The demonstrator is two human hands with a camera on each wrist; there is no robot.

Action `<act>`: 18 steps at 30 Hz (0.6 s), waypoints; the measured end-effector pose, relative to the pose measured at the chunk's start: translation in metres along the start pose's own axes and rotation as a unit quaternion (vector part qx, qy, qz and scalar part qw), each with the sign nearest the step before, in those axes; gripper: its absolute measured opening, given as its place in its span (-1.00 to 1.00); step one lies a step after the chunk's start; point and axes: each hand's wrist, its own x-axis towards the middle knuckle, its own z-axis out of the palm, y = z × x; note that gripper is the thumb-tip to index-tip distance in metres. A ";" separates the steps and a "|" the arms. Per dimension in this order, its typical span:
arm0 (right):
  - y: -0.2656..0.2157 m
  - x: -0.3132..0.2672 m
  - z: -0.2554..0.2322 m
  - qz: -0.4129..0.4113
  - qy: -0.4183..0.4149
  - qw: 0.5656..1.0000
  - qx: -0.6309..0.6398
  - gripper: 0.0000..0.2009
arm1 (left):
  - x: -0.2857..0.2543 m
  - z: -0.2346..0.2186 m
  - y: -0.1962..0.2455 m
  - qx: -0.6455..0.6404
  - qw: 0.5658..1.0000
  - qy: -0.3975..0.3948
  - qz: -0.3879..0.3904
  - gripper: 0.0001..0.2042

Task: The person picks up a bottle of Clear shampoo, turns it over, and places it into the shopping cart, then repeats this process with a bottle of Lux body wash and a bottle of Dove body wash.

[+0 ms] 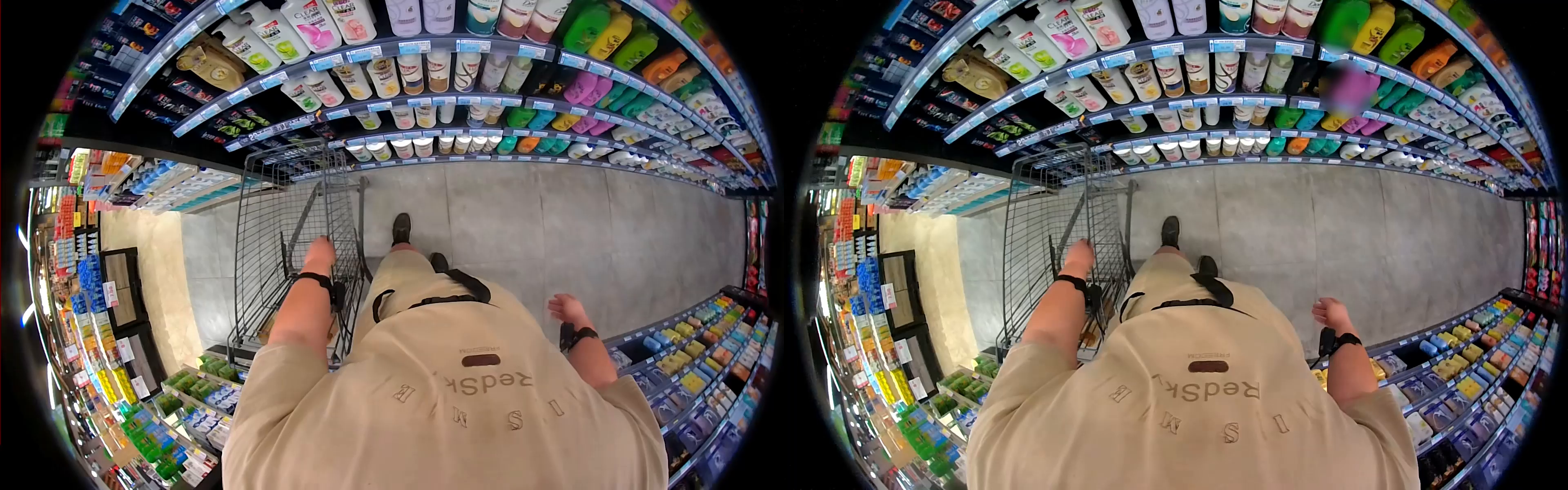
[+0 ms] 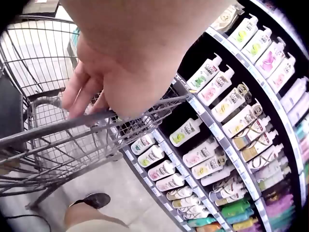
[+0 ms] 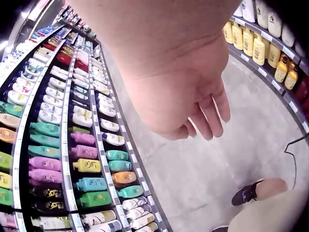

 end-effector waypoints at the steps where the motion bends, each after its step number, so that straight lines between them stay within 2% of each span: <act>1: -0.004 -0.002 0.000 -0.005 -0.002 1.000 0.010 -0.62 | 0.006 -0.003 0.001 0.014 1.000 -0.018 0.021 -0.61; 6: -0.030 -0.011 0.015 -0.036 -0.016 0.999 0.014 -0.57 | 0.023 -0.017 0.012 0.050 0.998 -0.039 0.000 -0.63; 8: -0.045 -0.015 0.026 -0.043 -0.016 0.999 0.009 -0.55 | 0.039 -0.009 0.000 0.096 0.994 -0.015 0.055 -0.64; 12: -0.074 -0.013 0.049 -0.032 -0.022 0.999 0.007 -0.56 | 0.038 -0.027 0.000 0.037 0.996 -0.033 0.073 -0.60; 15: -0.099 -0.010 0.069 -0.031 -0.017 0.999 -0.012 -0.57 | 0.050 -0.031 -0.008 0.029 0.994 -0.062 0.082 -0.59; 18: -0.128 -0.012 0.091 -0.047 -0.015 0.999 -0.022 -0.55 | 0.052 -0.041 -0.008 0.048 0.992 -0.059 0.099 -0.61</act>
